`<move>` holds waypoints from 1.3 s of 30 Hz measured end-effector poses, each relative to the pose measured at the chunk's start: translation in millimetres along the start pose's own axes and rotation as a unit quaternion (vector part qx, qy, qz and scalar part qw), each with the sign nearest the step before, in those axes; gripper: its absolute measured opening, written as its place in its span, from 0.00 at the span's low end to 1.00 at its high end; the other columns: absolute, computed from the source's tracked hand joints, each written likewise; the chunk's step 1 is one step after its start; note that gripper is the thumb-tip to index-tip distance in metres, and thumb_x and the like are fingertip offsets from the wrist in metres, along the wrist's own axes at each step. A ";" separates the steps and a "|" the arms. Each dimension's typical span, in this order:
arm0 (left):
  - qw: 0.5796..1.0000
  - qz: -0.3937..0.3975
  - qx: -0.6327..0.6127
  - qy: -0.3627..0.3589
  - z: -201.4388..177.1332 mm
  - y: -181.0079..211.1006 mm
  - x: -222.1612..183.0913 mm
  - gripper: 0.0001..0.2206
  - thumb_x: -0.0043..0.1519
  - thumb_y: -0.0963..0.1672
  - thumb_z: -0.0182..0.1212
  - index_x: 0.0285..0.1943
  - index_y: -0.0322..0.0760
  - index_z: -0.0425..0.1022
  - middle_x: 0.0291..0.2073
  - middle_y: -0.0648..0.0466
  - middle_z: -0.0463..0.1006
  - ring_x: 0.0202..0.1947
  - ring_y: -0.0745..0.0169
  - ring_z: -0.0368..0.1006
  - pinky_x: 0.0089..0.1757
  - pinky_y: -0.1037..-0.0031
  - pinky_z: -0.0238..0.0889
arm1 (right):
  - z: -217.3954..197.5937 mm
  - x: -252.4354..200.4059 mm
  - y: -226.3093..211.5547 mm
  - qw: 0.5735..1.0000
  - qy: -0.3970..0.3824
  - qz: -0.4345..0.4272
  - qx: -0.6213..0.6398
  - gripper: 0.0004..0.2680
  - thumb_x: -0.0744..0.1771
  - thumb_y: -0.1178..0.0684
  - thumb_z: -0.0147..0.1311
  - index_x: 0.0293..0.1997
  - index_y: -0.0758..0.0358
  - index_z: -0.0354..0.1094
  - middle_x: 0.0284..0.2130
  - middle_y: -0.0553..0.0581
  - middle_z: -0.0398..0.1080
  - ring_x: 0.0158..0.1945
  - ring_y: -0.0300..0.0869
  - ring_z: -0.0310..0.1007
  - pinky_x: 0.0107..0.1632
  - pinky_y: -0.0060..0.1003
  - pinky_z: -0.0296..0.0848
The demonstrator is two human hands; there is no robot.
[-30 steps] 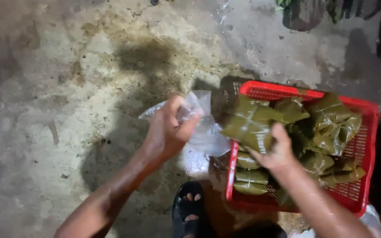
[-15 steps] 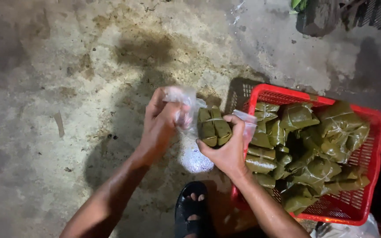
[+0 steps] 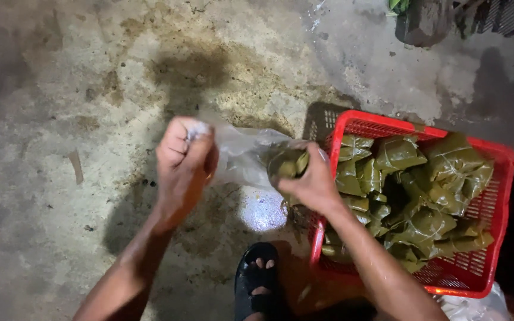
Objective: The person packs leaf-wrapped food items from a red basket into clear plastic bags. They place several items into each bag, tie the bags shut, and set them aside on the floor. The process is repeated multiple times throughout the clip.
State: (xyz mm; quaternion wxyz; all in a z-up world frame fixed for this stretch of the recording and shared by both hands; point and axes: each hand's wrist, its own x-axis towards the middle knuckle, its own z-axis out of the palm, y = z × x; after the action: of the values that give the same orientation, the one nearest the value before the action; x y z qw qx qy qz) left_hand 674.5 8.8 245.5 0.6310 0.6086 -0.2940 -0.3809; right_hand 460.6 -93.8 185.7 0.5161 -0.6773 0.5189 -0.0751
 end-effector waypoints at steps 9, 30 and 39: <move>0.871 -0.334 0.150 -0.328 2.7 1.1 -34.8 0.13 0.64 0.44 0.52 0.48 0.27 0.74 0.30 0.36 0.84 0.27 0.46 0.84 0.30 0.60 0.76 | 30.3 39.2 -5.8 0.978 -0.041 0.166 -0.117 0.34 0.57 0.38 0.64 0.66 0.55 0.49 0.57 0.71 0.68 0.62 0.64 0.69 0.63 0.59 0.69; 0.919 -0.299 0.240 -0.087 12.3 3.9 6.1 0.08 0.67 0.43 0.57 0.42 0.31 0.76 0.27 0.42 0.78 0.26 0.52 0.76 0.32 0.63 0.71 | -190.2 -41.8 56.9 0.842 -0.232 0.052 -0.485 0.37 0.61 0.32 0.68 0.72 0.54 0.46 0.66 0.66 0.49 0.64 0.58 0.51 0.64 0.61 0.54; 0.926 -0.250 0.239 -0.152 9.8 5.8 -5.7 0.09 0.68 0.43 0.56 0.35 0.37 0.66 0.27 0.52 0.74 0.30 0.61 0.76 0.32 0.68 0.67 | -195.1 -95.5 159.4 0.529 -0.242 -0.104 -0.807 0.32 0.63 0.66 0.52 0.76 0.56 0.39 0.61 0.62 0.56 0.64 0.56 0.57 0.69 0.59 0.60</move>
State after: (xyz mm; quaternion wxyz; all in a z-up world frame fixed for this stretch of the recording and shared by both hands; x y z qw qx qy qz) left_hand 664.0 8.0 252.6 0.2991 0.7298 -0.3073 -0.5325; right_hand 193.6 -129.2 192.2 -0.1556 -0.8467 0.1400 0.4891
